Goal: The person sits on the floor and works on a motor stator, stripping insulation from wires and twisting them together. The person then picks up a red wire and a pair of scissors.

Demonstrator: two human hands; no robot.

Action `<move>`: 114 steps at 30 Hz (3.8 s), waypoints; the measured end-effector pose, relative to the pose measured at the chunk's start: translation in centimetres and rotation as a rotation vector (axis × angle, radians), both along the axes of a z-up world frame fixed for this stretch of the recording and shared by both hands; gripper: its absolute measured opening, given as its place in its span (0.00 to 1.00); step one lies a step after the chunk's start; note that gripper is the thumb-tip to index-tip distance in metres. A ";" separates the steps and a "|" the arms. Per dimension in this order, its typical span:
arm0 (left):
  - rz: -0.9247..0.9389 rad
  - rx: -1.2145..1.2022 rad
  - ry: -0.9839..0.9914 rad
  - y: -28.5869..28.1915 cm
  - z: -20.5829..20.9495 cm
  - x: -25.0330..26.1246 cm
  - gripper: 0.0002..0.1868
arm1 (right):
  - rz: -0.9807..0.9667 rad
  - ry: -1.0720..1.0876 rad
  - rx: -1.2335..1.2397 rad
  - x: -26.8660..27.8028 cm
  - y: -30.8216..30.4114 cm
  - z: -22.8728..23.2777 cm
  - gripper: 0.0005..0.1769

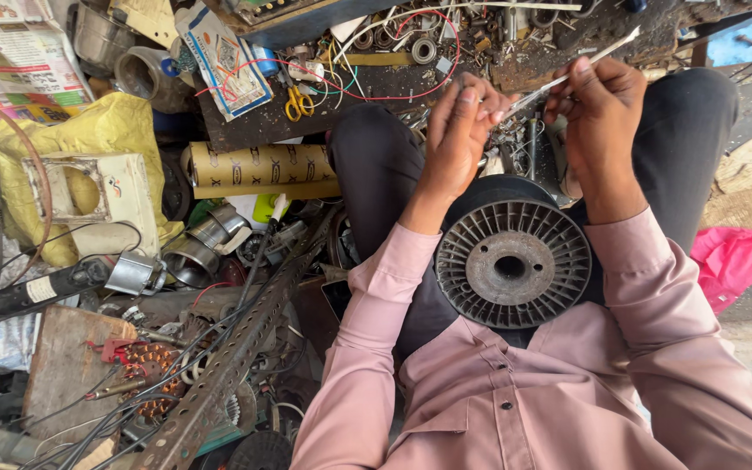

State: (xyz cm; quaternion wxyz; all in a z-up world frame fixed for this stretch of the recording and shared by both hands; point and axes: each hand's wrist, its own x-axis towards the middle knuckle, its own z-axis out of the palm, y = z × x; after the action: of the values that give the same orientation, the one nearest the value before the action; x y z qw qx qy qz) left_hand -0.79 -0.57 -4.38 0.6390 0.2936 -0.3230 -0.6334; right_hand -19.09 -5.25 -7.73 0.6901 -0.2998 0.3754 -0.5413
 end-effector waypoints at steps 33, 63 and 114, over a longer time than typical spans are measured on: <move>0.421 -0.059 0.063 12.1 10.9 21.2 0.10 | 0.319 1.119 -0.639 -5.8 3.4 2.5 0.19; 0.347 -0.302 -1.570 4.1 8.2 3.3 0.15 | 0.540 0.503 -0.563 2.4 1.8 6.5 0.05; 0.091 -0.269 -1.313 2.9 3.8 1.7 0.08 | 0.531 -0.025 -0.017 -0.7 2.9 -1.7 0.07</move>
State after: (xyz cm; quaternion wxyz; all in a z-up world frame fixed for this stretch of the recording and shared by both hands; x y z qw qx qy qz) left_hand 0.87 2.37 -0.56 0.3669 0.5492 -0.7080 -0.2500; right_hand -19.80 -2.37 -9.47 0.8100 -0.3869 0.2704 -0.3479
